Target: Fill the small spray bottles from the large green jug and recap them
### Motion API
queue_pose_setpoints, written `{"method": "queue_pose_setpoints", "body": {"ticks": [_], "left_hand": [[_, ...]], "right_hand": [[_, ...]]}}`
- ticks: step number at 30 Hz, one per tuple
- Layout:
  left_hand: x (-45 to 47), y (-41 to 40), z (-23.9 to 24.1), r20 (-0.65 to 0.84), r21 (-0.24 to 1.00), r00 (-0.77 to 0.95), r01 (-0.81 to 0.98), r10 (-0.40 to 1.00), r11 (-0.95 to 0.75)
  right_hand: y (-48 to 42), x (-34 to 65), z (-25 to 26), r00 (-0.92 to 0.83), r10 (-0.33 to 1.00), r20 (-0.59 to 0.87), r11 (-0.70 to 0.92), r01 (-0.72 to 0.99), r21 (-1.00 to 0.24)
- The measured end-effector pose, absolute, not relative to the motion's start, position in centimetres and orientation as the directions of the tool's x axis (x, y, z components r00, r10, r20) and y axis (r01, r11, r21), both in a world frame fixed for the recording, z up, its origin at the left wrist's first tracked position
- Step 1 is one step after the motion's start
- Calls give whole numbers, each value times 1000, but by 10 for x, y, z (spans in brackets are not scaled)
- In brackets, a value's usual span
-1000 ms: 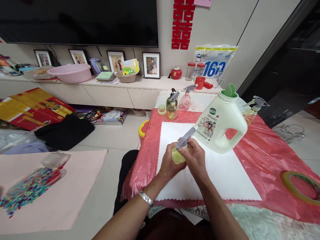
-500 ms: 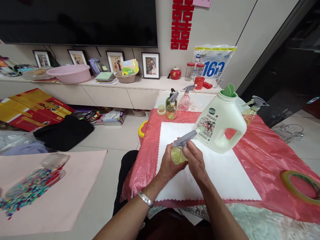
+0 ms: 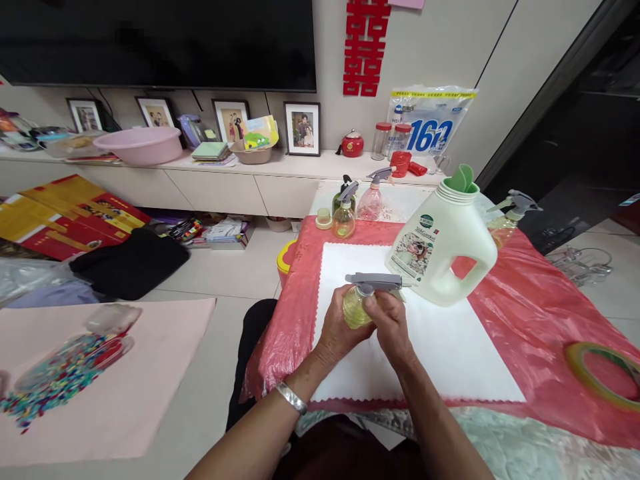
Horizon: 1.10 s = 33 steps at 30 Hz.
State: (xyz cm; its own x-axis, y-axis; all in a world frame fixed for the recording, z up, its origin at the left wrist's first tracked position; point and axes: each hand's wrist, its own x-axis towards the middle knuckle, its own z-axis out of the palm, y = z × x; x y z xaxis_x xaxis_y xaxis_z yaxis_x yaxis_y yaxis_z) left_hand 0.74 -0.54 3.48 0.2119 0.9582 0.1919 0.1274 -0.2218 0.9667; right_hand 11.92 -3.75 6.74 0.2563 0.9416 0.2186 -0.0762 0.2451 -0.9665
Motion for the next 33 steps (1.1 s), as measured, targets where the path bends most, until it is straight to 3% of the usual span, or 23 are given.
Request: {"method": "queue_pose_setpoints", "body": {"ticks": [13,21,25,29,33], "left_hand": [[7,-7,33,171,982,215,39,961,-184],[5,-4,27,202,979,269,-49,942,-196],[4,-2,23,265,963,267,-26,927,-268],[5,-3,26,197,973,291,62,936,-224],[5,-3,28,184,964,278,135,943,-228]], "right_hand": [[-28,127,66,208,947,247,290,-218,-932],[-29,142,65,7,973,231,223,-291,-931],[-27,140,63,7,973,231,219,-347,-912],[-24,138,63,40,967,252,249,-357,-900],[-26,143,71,-66,971,231,200,-315,-928]]}}
